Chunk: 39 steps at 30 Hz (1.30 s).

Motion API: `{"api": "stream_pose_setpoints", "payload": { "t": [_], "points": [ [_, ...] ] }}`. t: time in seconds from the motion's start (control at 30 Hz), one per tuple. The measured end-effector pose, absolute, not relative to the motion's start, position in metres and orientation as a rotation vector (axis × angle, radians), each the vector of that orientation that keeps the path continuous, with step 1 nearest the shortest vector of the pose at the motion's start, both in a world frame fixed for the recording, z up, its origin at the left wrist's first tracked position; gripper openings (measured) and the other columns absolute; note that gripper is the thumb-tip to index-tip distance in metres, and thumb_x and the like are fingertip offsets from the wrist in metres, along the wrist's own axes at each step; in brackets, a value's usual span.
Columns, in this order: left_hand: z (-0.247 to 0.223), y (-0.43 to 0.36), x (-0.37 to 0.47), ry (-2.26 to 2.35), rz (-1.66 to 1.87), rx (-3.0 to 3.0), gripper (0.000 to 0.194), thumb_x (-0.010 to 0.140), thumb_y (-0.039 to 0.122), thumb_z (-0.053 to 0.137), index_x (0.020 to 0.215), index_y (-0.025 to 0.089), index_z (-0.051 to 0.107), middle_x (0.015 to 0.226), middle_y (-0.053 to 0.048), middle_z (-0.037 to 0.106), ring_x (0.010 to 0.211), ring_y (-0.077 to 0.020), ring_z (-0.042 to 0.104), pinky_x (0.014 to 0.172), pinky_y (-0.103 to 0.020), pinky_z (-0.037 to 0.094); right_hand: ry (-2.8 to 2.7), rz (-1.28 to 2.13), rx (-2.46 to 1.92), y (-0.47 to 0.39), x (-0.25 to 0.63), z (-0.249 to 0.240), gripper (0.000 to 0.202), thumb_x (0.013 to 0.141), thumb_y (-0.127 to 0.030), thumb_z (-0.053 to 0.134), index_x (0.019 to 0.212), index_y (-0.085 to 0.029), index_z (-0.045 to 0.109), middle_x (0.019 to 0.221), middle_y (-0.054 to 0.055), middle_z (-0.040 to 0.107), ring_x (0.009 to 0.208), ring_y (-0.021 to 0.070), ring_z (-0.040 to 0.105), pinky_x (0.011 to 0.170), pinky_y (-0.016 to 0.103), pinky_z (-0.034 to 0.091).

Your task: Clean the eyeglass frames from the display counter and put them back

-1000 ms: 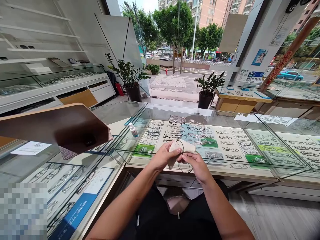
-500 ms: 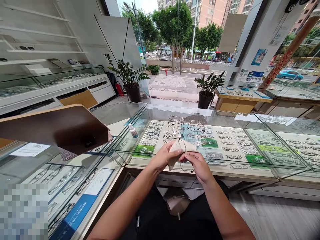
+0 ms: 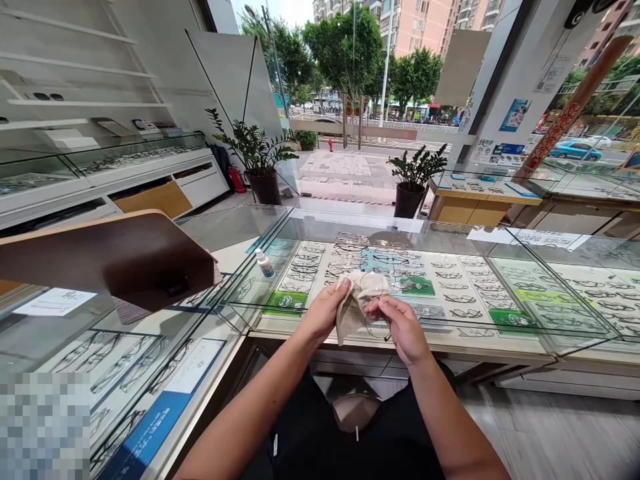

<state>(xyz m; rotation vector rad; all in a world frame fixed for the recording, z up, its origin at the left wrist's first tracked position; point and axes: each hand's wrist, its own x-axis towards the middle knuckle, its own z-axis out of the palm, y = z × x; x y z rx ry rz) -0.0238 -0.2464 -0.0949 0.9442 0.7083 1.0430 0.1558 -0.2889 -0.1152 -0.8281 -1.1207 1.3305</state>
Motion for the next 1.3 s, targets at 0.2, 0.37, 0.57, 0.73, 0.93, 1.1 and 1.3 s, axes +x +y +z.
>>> {"api": "stream_pose_setpoints", "payload": {
  "t": [0.2,0.37,0.57,0.73,0.93,1.1,1.3],
  "points": [
    [-0.099,-0.258,-0.029,0.744,0.981,1.017,0.053,0.084,0.065,0.080,0.099,0.014,0.076,0.084,-0.006,0.076,0.079,-0.0192,0.070,0.076,-0.027,0.053,-1.151,1.071,-0.807,-0.285,0.165,-0.097,0.023,0.097,-0.043,0.071,0.090,-0.027,0.085,0.120,0.009,0.068,0.128,0.0303,0.057,0.112,0.043,0.042],
    [-0.090,-0.275,-0.020,0.680,0.898,1.028,0.048,0.083,0.059,0.083,0.104,0.017,0.075,0.091,-0.006,0.074,0.079,-0.0170,0.067,0.073,-0.025,0.051,-1.095,1.185,-0.780,-0.280,0.148,-0.095,0.021,0.093,-0.045,0.075,0.090,-0.026,0.086,0.112,0.008,0.066,0.121,0.0280,0.059,0.108,0.040,0.045],
    [-0.090,-0.280,-0.009,0.640,0.956,1.070,0.045,0.076,0.050,0.091,0.101,0.017,0.072,0.088,-0.006,0.071,0.075,-0.0154,0.063,0.071,-0.025,0.052,-0.924,1.266,-0.757,-0.283,0.130,-0.102,0.026,0.088,-0.049,0.080,0.091,-0.023,0.084,0.101,0.006,0.067,0.095,0.0221,0.060,0.086,0.034,0.051],
    [-0.100,-0.281,0.002,0.708,1.111,1.051,0.046,0.083,0.056,0.084,0.102,0.017,0.068,0.076,0.000,0.064,0.063,-0.0100,0.055,0.062,-0.021,0.047,-1.002,1.152,-0.793,-0.288,0.123,-0.105,0.026,0.092,-0.050,0.075,0.093,-0.026,0.084,0.101,0.006,0.067,0.098,0.0232,0.061,0.093,0.036,0.050],
    [-0.101,-0.275,-0.006,0.721,1.052,1.075,0.050,0.085,0.064,0.079,0.088,0.015,0.068,0.073,-0.001,0.062,0.063,-0.0101,0.053,0.061,-0.021,0.046,-1.016,1.098,-0.784,-0.287,0.131,-0.104,0.020,0.091,-0.043,0.078,0.084,-0.025,0.081,0.093,0.005,0.066,0.095,0.0223,0.060,0.091,0.035,0.050],
    [-0.101,-0.278,-0.004,0.654,1.019,1.042,0.051,0.078,0.053,0.090,0.108,0.017,0.070,0.086,-0.002,0.067,0.072,-0.0126,0.059,0.069,-0.023,0.050,-0.866,1.207,-0.778,-0.287,0.129,-0.106,0.021,0.085,-0.042,0.083,0.086,-0.025,0.072,0.098,0.004,0.073,0.098,0.0229,0.066,0.090,0.036,0.053],
    [-0.103,-0.278,-0.002,0.760,1.132,1.153,0.049,0.087,0.063,0.077,0.101,0.017,0.069,0.072,0.001,0.060,0.062,-0.0110,0.051,0.065,-0.023,0.048,-0.874,1.211,-0.712,-0.291,0.123,-0.106,0.021,0.084,-0.042,0.087,0.085,-0.027,0.071,0.093,0.003,0.072,0.102,0.0222,0.070,0.093,0.034,0.055]
  ]
}}
